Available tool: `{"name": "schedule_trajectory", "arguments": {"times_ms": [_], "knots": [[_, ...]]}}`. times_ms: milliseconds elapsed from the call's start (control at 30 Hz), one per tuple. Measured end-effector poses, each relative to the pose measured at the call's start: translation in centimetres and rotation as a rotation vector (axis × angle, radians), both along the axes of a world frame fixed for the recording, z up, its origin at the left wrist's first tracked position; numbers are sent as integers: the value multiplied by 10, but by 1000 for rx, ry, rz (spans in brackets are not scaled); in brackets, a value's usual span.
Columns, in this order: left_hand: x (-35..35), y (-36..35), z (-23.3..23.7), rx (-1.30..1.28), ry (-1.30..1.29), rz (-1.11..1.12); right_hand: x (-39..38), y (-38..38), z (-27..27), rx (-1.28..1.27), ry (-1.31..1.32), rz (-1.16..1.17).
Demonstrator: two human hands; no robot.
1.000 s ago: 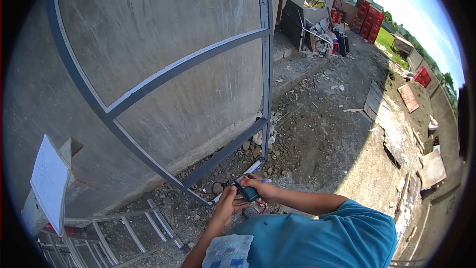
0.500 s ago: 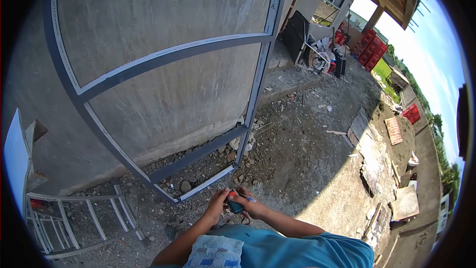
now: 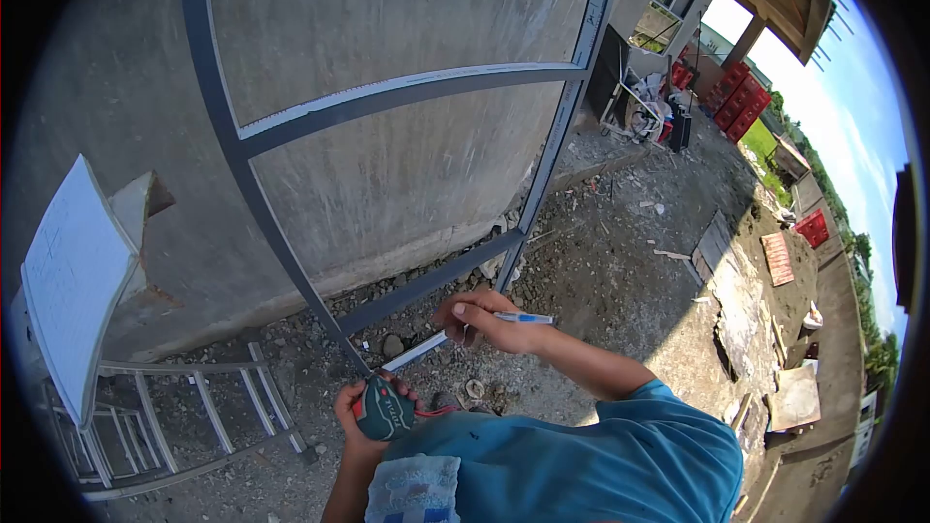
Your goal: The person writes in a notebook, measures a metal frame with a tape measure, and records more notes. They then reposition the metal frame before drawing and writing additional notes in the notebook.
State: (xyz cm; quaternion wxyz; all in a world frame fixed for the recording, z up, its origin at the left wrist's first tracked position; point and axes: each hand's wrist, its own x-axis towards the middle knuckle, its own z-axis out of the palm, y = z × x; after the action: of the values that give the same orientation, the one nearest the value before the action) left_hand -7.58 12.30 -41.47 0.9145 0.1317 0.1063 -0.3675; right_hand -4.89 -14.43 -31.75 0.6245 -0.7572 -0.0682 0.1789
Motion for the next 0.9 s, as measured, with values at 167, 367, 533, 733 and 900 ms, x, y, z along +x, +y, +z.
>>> {"name": "schedule_trajectory", "arguments": {"times_ms": [167,367,533,733,900], "knots": [[-6,123,105,251,-534,105,44,68,121,165,-438,-175],[-24,226,229,705,-899,617,89,185,230,346,-728,76],[-3,262,288,1154,-899,559,145,289,258,160,-750,324],[44,280,310,1431,-1333,258,173,340,244,40,-690,307],[63,285,311,1581,-1485,132,165,338,246,-23,-668,228]]}}
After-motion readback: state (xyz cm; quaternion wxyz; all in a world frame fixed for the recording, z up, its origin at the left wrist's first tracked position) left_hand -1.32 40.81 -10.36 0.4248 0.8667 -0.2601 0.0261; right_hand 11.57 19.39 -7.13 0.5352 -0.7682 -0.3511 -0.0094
